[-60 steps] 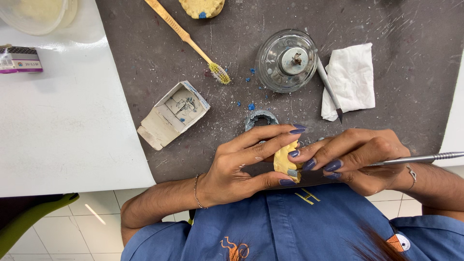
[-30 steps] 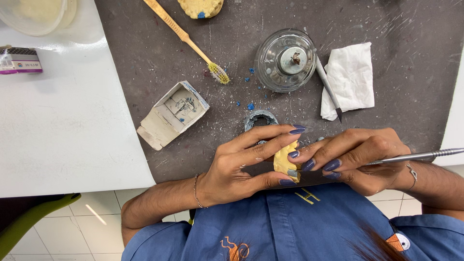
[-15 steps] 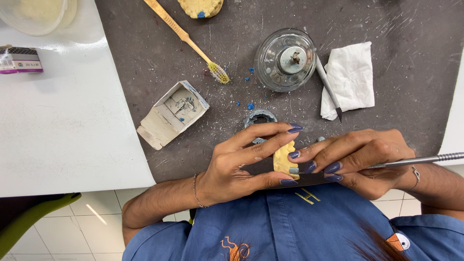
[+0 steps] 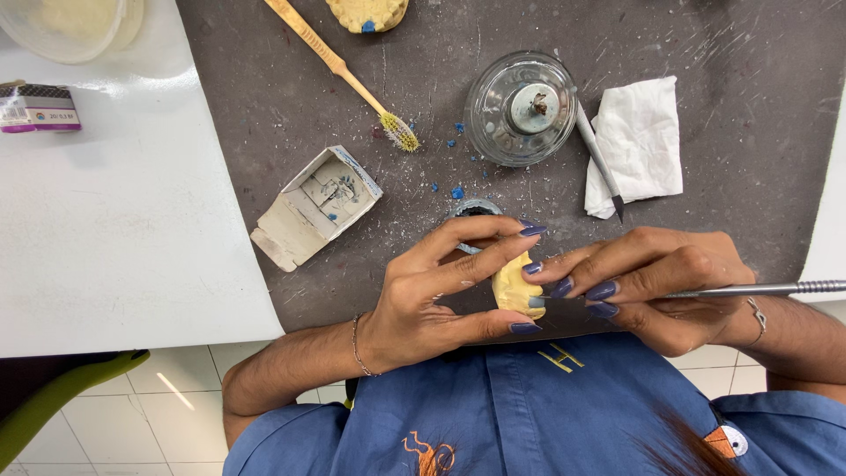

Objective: The person holds a yellow dental stone model of a dental arch and uses a metal wax spatula to apply and shape blue wax on the model's teeth, occasionally picking small wax pellets from the bench. They briefly brush the model with a toothbrush and continue carving and smoothing the wax with the spatula.

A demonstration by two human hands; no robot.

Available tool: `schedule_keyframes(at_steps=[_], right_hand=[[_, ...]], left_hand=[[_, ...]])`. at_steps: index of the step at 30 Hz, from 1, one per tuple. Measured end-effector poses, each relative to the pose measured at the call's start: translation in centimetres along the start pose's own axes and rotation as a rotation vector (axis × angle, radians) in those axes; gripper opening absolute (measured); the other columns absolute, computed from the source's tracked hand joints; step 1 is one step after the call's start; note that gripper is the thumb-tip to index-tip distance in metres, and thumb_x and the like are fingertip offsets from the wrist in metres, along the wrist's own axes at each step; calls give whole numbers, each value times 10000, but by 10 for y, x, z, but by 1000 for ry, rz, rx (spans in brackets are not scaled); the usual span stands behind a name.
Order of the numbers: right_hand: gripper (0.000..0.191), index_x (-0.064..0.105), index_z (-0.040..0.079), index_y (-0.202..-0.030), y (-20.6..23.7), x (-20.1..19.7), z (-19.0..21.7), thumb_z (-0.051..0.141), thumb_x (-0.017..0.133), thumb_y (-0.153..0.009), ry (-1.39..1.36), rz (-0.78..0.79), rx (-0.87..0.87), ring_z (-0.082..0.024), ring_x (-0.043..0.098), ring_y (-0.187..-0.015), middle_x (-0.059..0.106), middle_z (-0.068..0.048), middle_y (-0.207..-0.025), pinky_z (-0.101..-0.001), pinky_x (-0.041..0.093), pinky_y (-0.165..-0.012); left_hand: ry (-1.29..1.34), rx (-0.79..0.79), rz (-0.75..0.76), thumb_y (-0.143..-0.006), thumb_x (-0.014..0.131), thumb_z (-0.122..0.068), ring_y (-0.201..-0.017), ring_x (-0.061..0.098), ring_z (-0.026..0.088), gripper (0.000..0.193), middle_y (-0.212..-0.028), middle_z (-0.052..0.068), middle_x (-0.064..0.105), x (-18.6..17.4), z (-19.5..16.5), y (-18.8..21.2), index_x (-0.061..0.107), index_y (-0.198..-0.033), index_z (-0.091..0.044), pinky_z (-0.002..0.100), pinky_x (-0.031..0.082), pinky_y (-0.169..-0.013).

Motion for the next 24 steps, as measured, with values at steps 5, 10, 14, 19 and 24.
schedule_keyframes(at_steps=[5,10,14,19,24], right_hand=[[278,512,57,-1083,-3,1,5,-16,705,-896,27,18,-41,-419,755,-1127,719,-170,-1075,-471,654,-932],[293,512,75,-1070,-6,-1,4,-31,716,-889,138,-11,2,-392,785,-1098,736,-154,-1072,-425,670,-881],[331,484,74,-1095,-6,2,6,-11,725,-884,80,36,-28,-407,755,-1137,719,-159,-1075,-446,655,-928],[284,487,73,-1113,-3,0,3,-19,689,-936,55,-2,-7,-402,754,-1165,710,-149,-1100,-471,641,-988],[115,683,62,-1054,4,7,-11,38,653,-946,-268,-107,17,-394,736,-1151,725,-142,-1083,-558,665,-1021]], left_hand=[[9,0,-12,-887,896,-237,-1190,709,194,622,-1403,131,621,0,1,0,636,-1431,-84,301,645,-1014],[-10,3,-20,-878,901,-237,-1185,709,197,629,-1428,129,623,0,2,0,635,-1428,-88,305,641,-1014],[-8,-5,-20,-877,902,-234,-1182,708,194,625,-1424,128,622,0,2,0,637,-1425,-91,296,644,-1005],[37,-7,-3,-886,889,-223,-1230,693,195,614,-1390,119,622,0,3,2,637,-1430,-94,309,625,-1043],[327,-91,84,-950,836,-209,-1309,651,191,553,-1456,130,599,8,13,2,624,-1446,-88,306,604,-1104]])
Point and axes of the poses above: each hand's wrist, its own y-axis away from the middle knuckle, its own x-axis out of the palm, z = x × y, the point moved 5 cm from there along -y, towards the middle knuckle
